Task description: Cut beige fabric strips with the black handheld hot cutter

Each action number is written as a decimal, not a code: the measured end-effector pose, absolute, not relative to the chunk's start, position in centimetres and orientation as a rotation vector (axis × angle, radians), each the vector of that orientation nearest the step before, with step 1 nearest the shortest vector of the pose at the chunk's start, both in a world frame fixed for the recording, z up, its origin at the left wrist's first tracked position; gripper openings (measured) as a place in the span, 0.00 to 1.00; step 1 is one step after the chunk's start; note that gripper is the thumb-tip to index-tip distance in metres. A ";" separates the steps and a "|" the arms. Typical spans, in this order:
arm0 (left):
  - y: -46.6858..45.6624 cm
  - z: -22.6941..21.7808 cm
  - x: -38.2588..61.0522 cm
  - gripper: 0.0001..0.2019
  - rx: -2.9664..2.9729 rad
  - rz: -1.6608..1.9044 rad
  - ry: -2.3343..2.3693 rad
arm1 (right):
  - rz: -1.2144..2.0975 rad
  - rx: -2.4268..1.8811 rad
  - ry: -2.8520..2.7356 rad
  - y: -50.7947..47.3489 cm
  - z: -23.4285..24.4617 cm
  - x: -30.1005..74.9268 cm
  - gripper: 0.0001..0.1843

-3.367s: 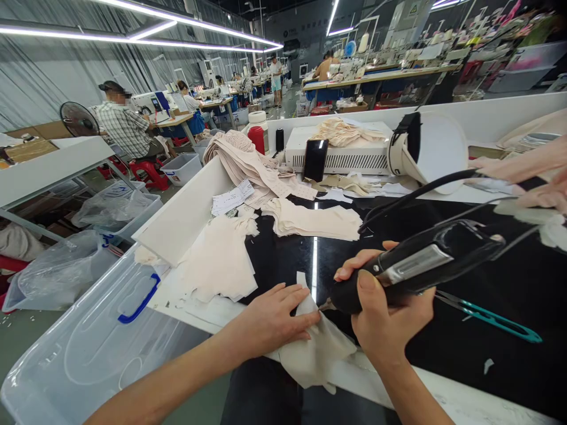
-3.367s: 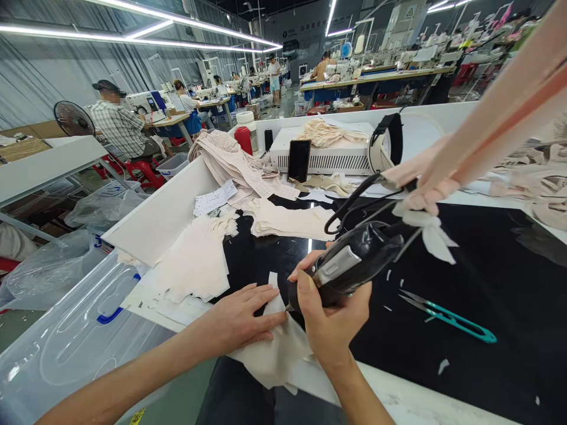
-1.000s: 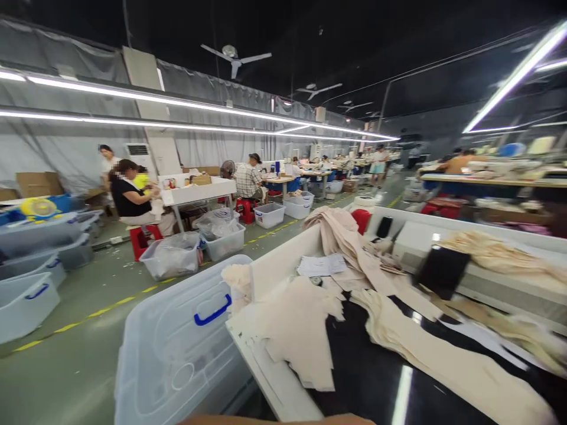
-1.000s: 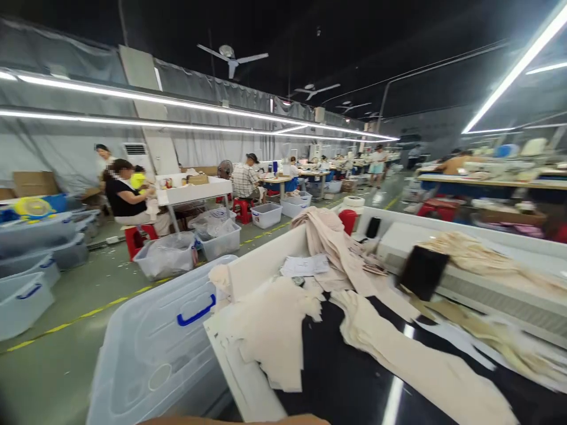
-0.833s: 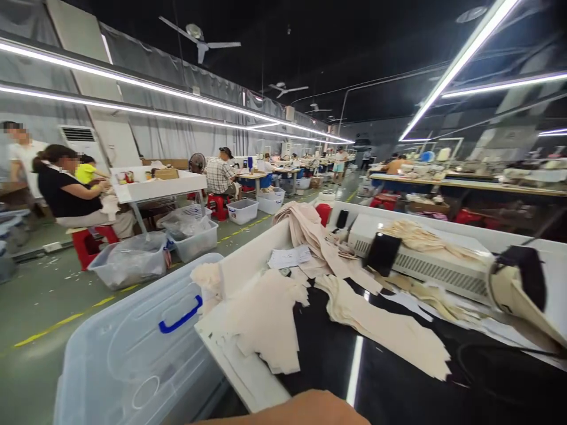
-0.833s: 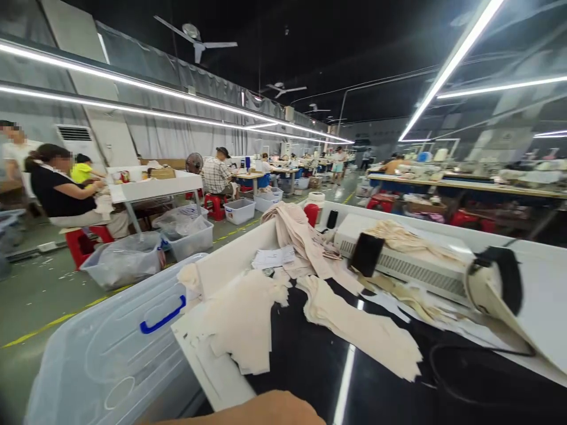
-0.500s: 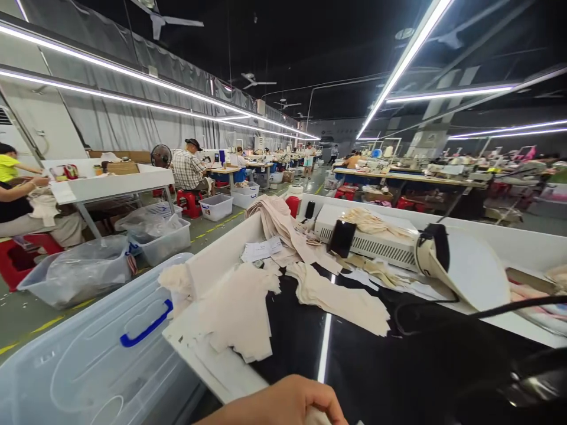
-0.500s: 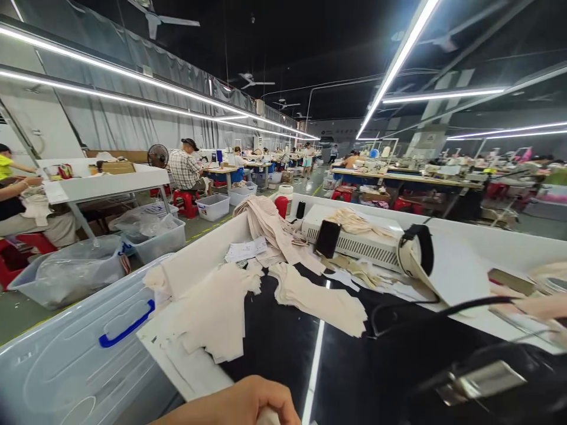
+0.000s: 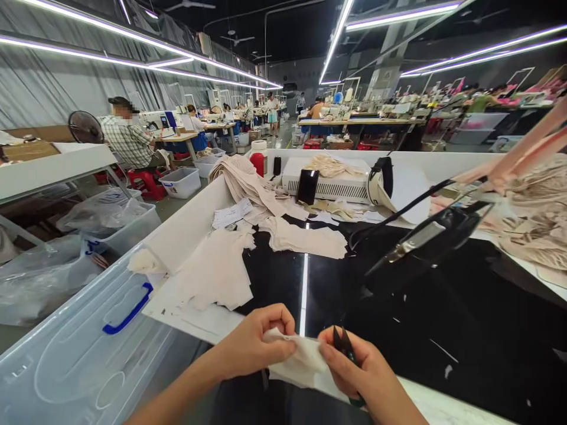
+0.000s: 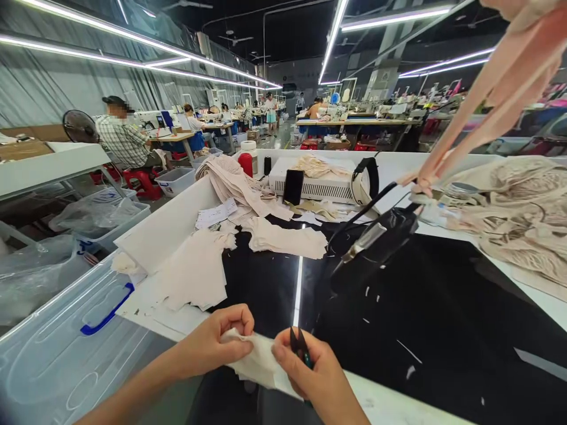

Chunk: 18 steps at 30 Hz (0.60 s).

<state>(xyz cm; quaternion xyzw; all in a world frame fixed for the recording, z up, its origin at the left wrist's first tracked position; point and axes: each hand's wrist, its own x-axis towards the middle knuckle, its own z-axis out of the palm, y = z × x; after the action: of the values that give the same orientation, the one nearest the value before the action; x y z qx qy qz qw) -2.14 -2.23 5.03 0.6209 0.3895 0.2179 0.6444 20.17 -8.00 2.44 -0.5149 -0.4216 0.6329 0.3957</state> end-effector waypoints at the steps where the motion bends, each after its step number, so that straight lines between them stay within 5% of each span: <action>1: -2.3 5.0 -2.2 0.10 1.418 0.514 0.897 | 1.608 -1.304 -1.053 -8.0 2.5 20.0 0.40; 10: -2.9 4.2 -1.9 0.22 1.263 0.444 0.857 | 1.404 -1.388 -1.169 -8.5 2.4 19.4 0.36; 18: -3.1 3.9 -2.4 0.30 1.185 0.468 0.938 | 1.677 -1.216 -0.843 -8.9 1.7 18.4 0.37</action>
<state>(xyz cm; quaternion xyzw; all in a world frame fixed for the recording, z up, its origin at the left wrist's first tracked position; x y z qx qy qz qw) -2.35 -3.08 3.93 0.5327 0.4218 0.2104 0.7029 18.44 -8.92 1.66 -0.4890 -0.3391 0.6743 0.4372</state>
